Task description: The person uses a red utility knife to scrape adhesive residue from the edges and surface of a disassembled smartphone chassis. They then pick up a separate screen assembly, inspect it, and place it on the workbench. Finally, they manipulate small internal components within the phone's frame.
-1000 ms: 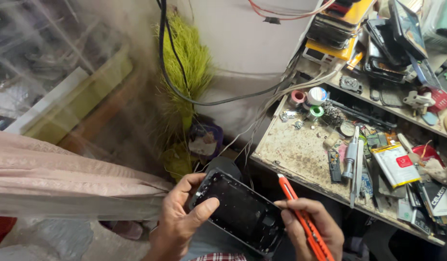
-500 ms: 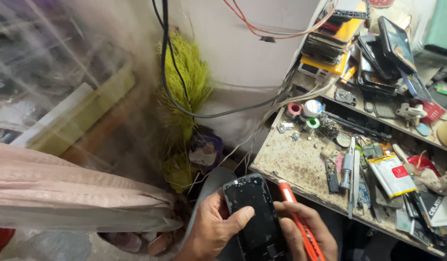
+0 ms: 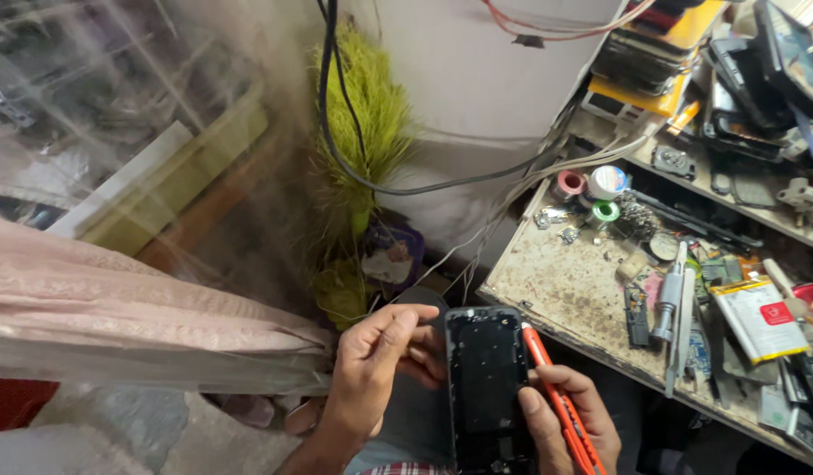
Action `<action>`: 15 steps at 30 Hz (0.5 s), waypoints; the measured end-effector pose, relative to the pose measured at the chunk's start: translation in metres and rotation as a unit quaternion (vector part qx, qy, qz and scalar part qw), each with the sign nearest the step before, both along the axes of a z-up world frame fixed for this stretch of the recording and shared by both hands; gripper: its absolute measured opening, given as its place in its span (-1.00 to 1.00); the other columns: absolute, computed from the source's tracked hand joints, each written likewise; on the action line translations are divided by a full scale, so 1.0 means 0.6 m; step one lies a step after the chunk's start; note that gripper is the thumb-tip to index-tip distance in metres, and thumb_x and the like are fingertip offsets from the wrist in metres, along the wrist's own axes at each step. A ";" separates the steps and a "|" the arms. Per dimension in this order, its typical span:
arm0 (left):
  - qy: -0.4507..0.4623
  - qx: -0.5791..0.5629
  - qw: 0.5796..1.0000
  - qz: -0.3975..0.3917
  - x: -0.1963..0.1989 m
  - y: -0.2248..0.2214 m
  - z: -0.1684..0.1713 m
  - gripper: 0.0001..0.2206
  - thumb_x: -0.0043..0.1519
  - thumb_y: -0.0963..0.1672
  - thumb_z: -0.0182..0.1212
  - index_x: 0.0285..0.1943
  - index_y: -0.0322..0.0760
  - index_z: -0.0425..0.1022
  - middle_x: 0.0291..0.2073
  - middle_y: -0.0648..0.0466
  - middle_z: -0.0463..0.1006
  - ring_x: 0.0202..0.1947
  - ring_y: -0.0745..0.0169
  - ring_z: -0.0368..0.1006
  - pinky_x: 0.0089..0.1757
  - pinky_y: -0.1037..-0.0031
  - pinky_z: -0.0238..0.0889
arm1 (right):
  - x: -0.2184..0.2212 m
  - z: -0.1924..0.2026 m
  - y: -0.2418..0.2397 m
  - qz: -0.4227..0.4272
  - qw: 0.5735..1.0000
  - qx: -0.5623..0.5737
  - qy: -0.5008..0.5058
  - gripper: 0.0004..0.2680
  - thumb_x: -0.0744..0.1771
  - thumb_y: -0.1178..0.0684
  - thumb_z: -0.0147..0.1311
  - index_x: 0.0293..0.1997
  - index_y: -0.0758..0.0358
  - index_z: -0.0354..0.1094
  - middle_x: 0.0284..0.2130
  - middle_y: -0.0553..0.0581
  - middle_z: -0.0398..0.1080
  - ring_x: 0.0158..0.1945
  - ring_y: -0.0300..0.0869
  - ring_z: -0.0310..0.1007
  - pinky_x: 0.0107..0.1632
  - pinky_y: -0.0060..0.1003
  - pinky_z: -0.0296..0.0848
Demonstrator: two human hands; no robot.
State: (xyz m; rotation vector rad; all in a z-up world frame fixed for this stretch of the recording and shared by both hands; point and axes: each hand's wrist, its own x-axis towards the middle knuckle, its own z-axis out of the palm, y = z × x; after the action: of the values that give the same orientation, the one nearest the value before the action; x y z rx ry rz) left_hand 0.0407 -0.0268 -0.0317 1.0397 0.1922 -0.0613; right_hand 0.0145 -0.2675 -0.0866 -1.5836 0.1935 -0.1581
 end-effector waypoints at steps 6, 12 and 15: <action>0.018 -0.002 1.000 0.018 -0.009 -0.002 -0.023 -0.67 0.39 -0.08 0.03 0.00 -0.54 0.53 -0.37 -0.11 0.68 -0.49 0.22 0.60 -0.43 0.46 0.48 | 0.005 0.023 0.005 -0.013 1.000 0.026 0.003 -0.77 0.29 0.25 0.22 0.04 0.36 0.42 -0.15 0.08 0.51 -0.16 -0.41 0.43 -0.03 -0.55 0.37; 0.023 0.019 0.999 -0.018 -0.022 -0.021 -0.018 -0.78 0.27 -0.17 0.21 0.03 -0.44 0.54 -0.32 0.01 0.68 -0.40 0.33 0.60 -0.37 0.49 0.50 | 0.008 0.037 0.015 -0.040 0.999 0.011 -0.008 -0.76 0.29 0.26 0.21 0.05 0.37 0.39 -0.16 0.10 0.51 -0.17 -0.37 0.46 -0.08 -0.50 0.41; 0.015 -0.015 0.999 -0.044 -0.012 -0.032 -0.018 -0.79 0.33 -0.14 0.16 -0.02 -0.44 0.58 -0.37 0.01 0.67 -0.44 0.34 0.58 -0.39 0.54 0.44 | 0.005 0.034 0.016 -0.031 0.997 -0.035 -0.056 -0.77 0.30 0.27 0.21 0.05 0.39 0.38 -0.15 0.11 0.50 -0.09 -0.36 0.48 0.06 -0.50 0.43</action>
State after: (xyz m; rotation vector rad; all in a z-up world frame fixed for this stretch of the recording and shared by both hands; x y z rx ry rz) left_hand 0.0332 -0.0462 -0.0426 1.0166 0.1722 -0.1596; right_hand 0.0174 -0.2577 -0.0662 -1.6344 0.1512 -0.3037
